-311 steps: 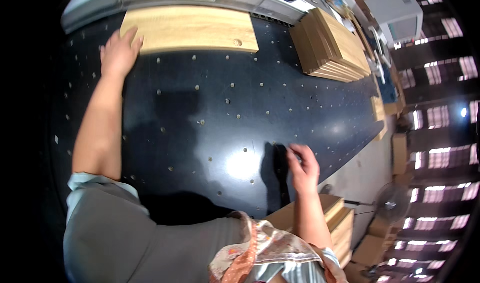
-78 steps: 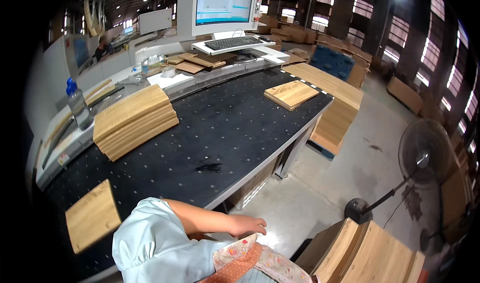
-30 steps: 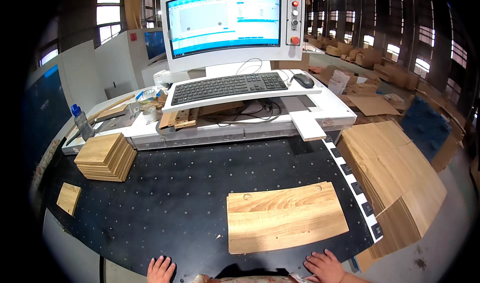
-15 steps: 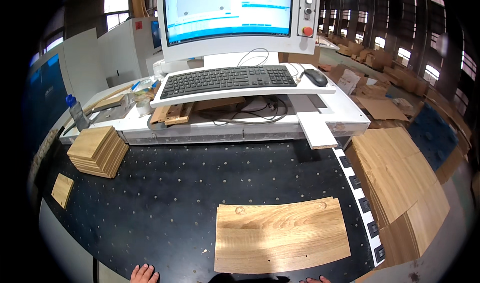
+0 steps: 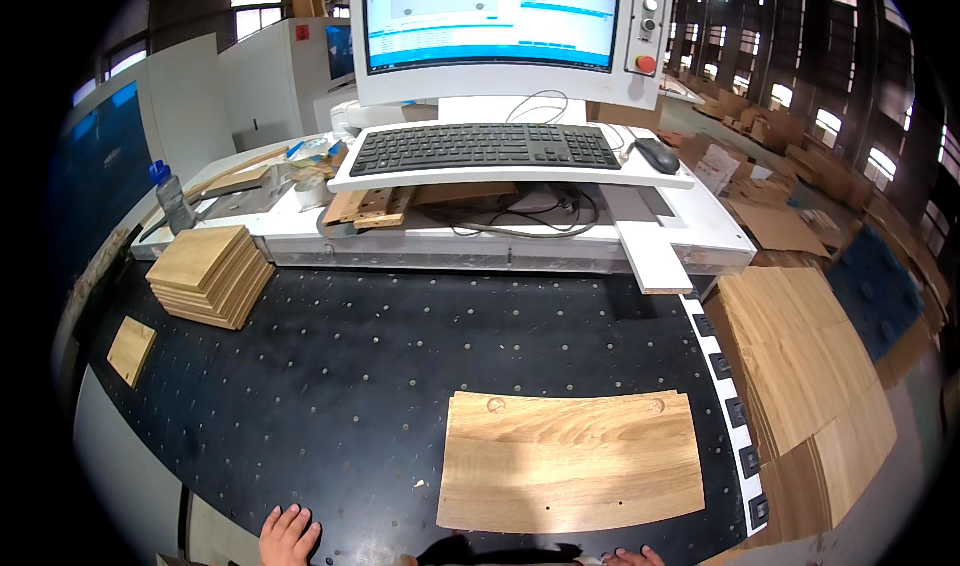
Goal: The person picks up wood panels one at a time and stacks them onto a larger pile, then moves a stool, and then picks up panels from a workbench and stacks them onto the main pile.
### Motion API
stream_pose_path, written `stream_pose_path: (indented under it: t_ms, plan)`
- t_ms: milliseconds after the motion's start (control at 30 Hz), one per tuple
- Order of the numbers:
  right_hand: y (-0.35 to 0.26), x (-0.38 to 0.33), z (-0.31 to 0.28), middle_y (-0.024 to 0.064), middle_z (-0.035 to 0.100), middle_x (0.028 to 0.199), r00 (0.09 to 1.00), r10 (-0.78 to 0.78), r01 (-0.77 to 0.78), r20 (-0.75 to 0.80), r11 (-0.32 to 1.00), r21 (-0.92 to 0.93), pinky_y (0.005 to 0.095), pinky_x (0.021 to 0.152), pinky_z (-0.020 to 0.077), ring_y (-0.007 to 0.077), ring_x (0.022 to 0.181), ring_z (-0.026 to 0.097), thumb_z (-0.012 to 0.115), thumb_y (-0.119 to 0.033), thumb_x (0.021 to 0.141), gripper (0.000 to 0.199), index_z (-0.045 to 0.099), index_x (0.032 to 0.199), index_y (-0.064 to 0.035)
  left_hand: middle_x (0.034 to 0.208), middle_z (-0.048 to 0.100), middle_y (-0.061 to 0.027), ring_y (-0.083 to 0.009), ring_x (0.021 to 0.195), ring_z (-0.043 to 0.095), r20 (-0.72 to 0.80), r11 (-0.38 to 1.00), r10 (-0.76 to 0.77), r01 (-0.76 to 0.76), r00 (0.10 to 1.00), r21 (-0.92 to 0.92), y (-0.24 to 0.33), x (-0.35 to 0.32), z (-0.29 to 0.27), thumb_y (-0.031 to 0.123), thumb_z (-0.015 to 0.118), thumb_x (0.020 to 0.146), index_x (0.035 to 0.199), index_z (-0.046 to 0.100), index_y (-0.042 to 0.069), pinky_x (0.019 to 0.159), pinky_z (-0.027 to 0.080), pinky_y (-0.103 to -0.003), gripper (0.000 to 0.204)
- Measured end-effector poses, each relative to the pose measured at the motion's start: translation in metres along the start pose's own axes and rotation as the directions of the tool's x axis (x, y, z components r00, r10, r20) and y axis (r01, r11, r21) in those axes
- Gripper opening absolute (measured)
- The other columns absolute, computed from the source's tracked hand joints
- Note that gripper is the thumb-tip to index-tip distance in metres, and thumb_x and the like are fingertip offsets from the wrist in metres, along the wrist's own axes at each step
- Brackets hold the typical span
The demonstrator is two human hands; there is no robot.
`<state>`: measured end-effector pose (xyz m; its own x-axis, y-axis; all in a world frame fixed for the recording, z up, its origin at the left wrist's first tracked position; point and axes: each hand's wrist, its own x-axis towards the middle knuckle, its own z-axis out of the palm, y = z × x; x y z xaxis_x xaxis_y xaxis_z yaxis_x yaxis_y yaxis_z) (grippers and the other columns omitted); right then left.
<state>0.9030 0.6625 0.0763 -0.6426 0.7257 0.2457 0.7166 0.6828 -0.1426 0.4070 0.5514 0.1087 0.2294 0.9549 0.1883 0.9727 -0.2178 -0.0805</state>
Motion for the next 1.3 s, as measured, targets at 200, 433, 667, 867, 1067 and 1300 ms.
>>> stream_pose_path:
  t_ms: [200, 433, 667, 867, 1067, 1300]
  plan:
    - [0.010, -0.014, 0.030, 0.0121, 0.054, 0.109, 0.989, -0.099, 0.099, -0.114, 0.995, -0.004, 0.0482, 0.089, 0.0370, 0.0300, 0.101, 0.053, 0.059, -0.018, 0.072, 0.031, 0.058, 0.100, -0.0073, 0.110, 0.054, -0.0136, -0.0321, 0.105, 0.048, -0.041, 0.998, 0.013, -0.010, 0.999, 0.063, -0.006, -0.002, 0.008, 0.069, 0.049, 0.062, 0.105, 0.054, 0.009, 0.093, 0.031, -0.049, 0.074]
    - [-0.020, 0.015, -0.014, 0.0167, 0.047, 0.118, 0.991, -0.130, 0.132, 0.044, 0.990, -0.043, 0.0485, 0.097, 0.0288, 0.0350, 0.114, 0.040, 0.057, -0.020, 0.074, 0.038, 0.052, 0.109, -0.0053, 0.118, 0.050, -0.0137, -0.0308, 0.113, 0.045, -0.110, 0.998, 0.031, -0.024, 0.993, 0.066, -0.014, -0.013, 0.007, 0.068, 0.046, 0.067, 0.111, 0.053, 0.007, 0.096, 0.030, -0.046, 0.075]
    - [-0.053, 0.031, -0.016, 0.0166, 0.041, 0.127, 0.962, 0.110, -0.139, 0.250, 0.985, 0.100, 0.0440, 0.102, 0.0234, 0.0344, 0.120, 0.035, 0.069, -0.029, 0.065, 0.065, 0.044, 0.121, -0.0073, 0.129, 0.042, -0.0114, -0.0271, 0.121, 0.037, -0.156, 0.992, -0.029, 0.010, 0.987, -0.127, -0.017, -0.031, 0.010, 0.061, 0.054, 0.068, 0.123, 0.045, 0.011, 0.098, 0.027, -0.046, 0.075]
    - [-0.221, 0.117, 0.030, 0.0087, 0.060, 0.072, 0.862, -0.507, 0.431, -0.015, 0.717, 0.548, 0.0347, 0.078, 0.0437, 0.0240, 0.074, 0.059, 0.063, -0.009, 0.072, 0.013, 0.062, 0.082, -0.0001, 0.136, 0.028, -0.0142, -0.0307, 0.129, 0.022, -0.387, 0.897, -0.203, 0.012, 0.900, -0.442, 0.031, -0.060, 0.042, 0.032, 0.067, 0.068, 0.125, 0.040, 0.009, 0.104, 0.021, -0.048, 0.068]
    - [-0.337, 0.145, 0.118, 0.0077, 0.056, 0.066, 0.857, -0.489, 0.182, 0.165, 0.585, 0.791, 0.0312, 0.065, 0.0460, 0.0196, 0.066, 0.057, 0.056, -0.008, 0.082, 0.013, 0.061, 0.091, -0.0005, 0.113, 0.052, -0.0122, -0.0281, 0.106, 0.050, 0.528, 0.662, -0.295, 0.569, 0.797, -0.488, -0.047, -0.255, 0.039, 0.034, 0.049, 0.080, 0.116, 0.049, 0.011, 0.088, 0.041, -0.040, 0.043]
    - [-0.521, 0.231, 0.153, 0.0173, 0.052, 0.104, 0.501, -0.859, 0.496, 0.108, 0.387, 0.777, 0.0346, 0.084, 0.0421, 0.0294, 0.097, 0.052, 0.052, -0.002, 0.073, 0.033, 0.052, 0.106, -0.0008, 0.121, 0.049, -0.0125, -0.0242, 0.111, 0.048, 0.300, -0.048, -0.896, 0.600, 0.328, -0.799, -0.069, -0.396, 0.035, 0.042, 0.052, 0.083, 0.122, 0.043, 0.004, 0.093, 0.037, -0.035, 0.056]
